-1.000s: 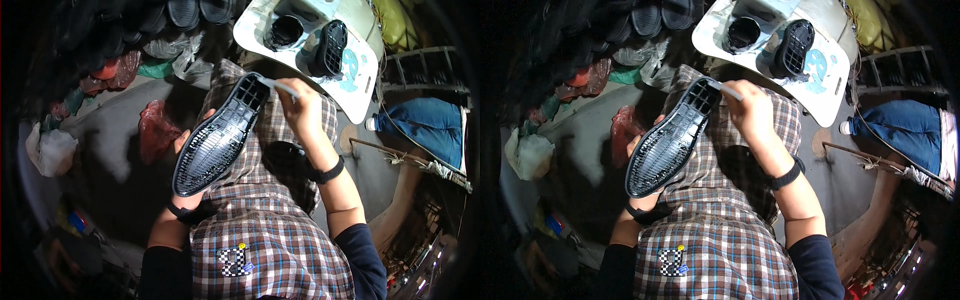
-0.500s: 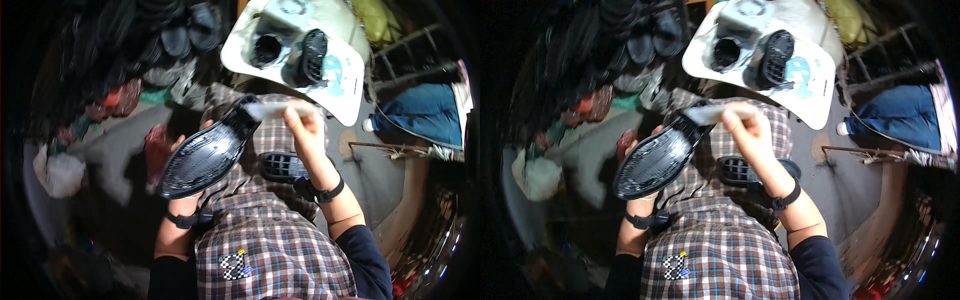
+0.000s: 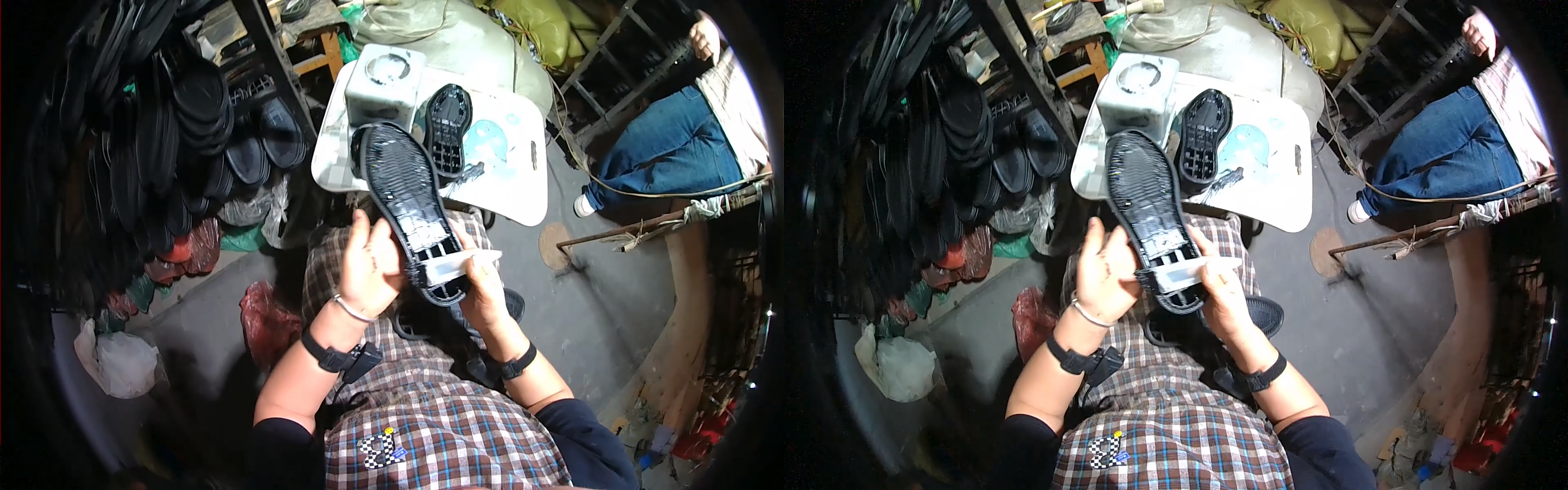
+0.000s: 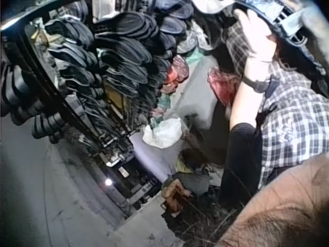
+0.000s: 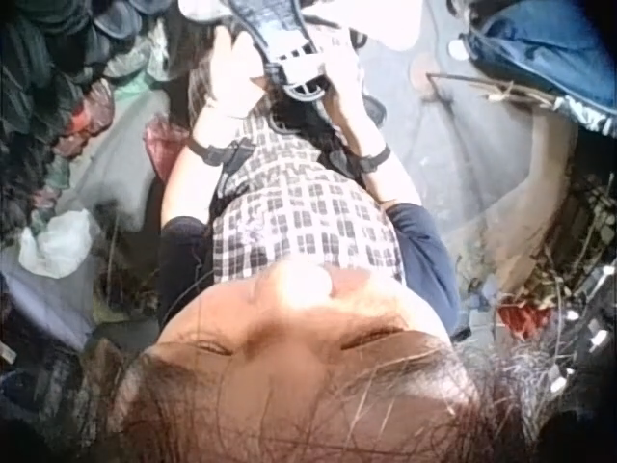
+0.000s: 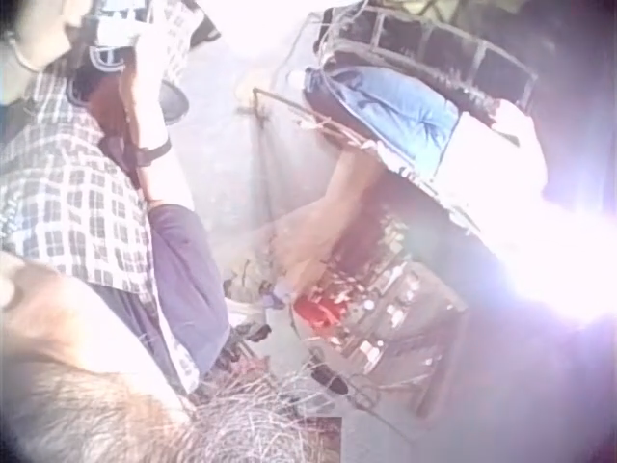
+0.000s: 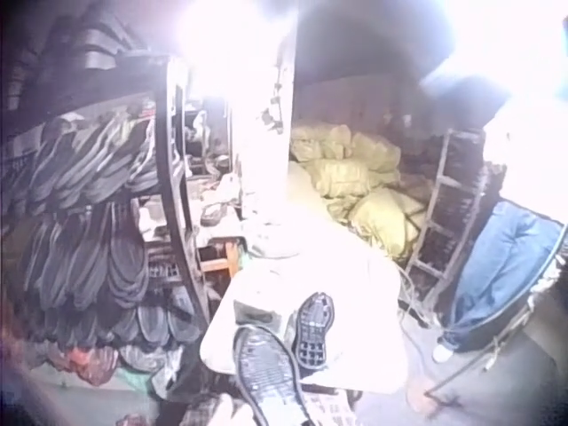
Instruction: Applying a liquid adhesive or primer to the bottom of black shoe soles using a rectangular applicator.
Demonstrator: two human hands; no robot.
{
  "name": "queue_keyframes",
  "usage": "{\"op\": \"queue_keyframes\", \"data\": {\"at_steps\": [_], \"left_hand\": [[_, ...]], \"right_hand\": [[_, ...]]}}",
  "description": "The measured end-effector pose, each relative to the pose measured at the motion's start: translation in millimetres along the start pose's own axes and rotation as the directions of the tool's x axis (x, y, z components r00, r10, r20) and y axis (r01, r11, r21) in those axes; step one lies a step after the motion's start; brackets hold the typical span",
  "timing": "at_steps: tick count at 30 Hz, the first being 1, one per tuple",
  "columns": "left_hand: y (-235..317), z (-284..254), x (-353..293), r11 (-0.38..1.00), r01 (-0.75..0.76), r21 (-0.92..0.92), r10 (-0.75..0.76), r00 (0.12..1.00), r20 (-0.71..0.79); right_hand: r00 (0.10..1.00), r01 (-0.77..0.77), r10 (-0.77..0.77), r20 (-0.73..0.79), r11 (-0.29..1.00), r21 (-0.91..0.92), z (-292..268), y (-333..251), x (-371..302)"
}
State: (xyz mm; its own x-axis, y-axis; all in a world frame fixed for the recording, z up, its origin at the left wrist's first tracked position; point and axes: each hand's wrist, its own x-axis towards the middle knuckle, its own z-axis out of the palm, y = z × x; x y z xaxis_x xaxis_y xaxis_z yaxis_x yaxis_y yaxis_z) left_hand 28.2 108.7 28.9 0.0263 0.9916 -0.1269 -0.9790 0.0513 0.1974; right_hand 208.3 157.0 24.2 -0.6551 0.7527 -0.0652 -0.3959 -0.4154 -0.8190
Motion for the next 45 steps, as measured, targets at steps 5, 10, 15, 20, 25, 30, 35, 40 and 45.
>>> {"op": "queue_keyframes", "data": {"at_steps": [5, 10, 15, 20, 25, 30, 35, 40, 45], "left_hand": [[-12.8, 20.0, 70.6, 0.976, 0.068, 0.206, -0.081, 0.995, 0.054], [10.1, 26.8, 138.1, 0.94, 0.003, 0.341, 0.025, 0.997, -0.078], [15.7, 18.7, 107.9, 0.754, -0.083, 0.652, 0.328, 0.907, -0.263], [-16.5, -39.9, 24.7, 0.463, 0.259, 0.847, 0.112, 0.932, -0.346], [-47.9, -49.9, -37.7, -0.458, -0.045, 0.888, -0.173, 0.984, -0.039], [-54.3, -27.8, -34.0, -0.61, -0.155, 0.777, -0.295, 0.955, -0.041], [-34.7, -31.7, -40.7, -0.166, -0.136, 0.977, -0.374, 0.925, 0.065], [-14.5, -32.2, -74.0, 0.336, 0.109, 0.935, -0.063, 0.994, -0.094], [11.8, -34.4, -119.4, 0.843, -0.04, 0.536, 0.22, 0.935, -0.278]], "right_hand": [[0.961, 0.124, -0.129, -0.243, 0.992, -0.037, -22.4, -5.7, 17.8], [0.902, 0.288, -0.321, -0.29, 0.946, -0.152, -57.3, -1.1, 96.0], [0.853, 0.167, -0.198, -0.482, 0.98, -0.106, -100.2, 11.1, 152.2], [0.864, 0.241, -0.256, -0.434, 0.966, -0.09, -104.0, -13.2, 121.8], [0.899, 0.185, -0.183, -0.397, 0.982, -0.033, -65.8, -15.7, 82.6], [0.884, 0.221, -0.214, -0.415, 0.975, -0.031, -57.7, -20.0, 39.8], [0.87, 0.196, -0.179, -0.459, 0.981, -0.011, -50.3, -19.8, 32.5], [0.872, 0.198, -0.295, -0.391, 0.942, -0.27, -49.3, -42.1, 44.0], [0.932, 0.153, -0.284, -0.226, 0.873, -0.464, -36.6, -16.7, 95.7]]}}
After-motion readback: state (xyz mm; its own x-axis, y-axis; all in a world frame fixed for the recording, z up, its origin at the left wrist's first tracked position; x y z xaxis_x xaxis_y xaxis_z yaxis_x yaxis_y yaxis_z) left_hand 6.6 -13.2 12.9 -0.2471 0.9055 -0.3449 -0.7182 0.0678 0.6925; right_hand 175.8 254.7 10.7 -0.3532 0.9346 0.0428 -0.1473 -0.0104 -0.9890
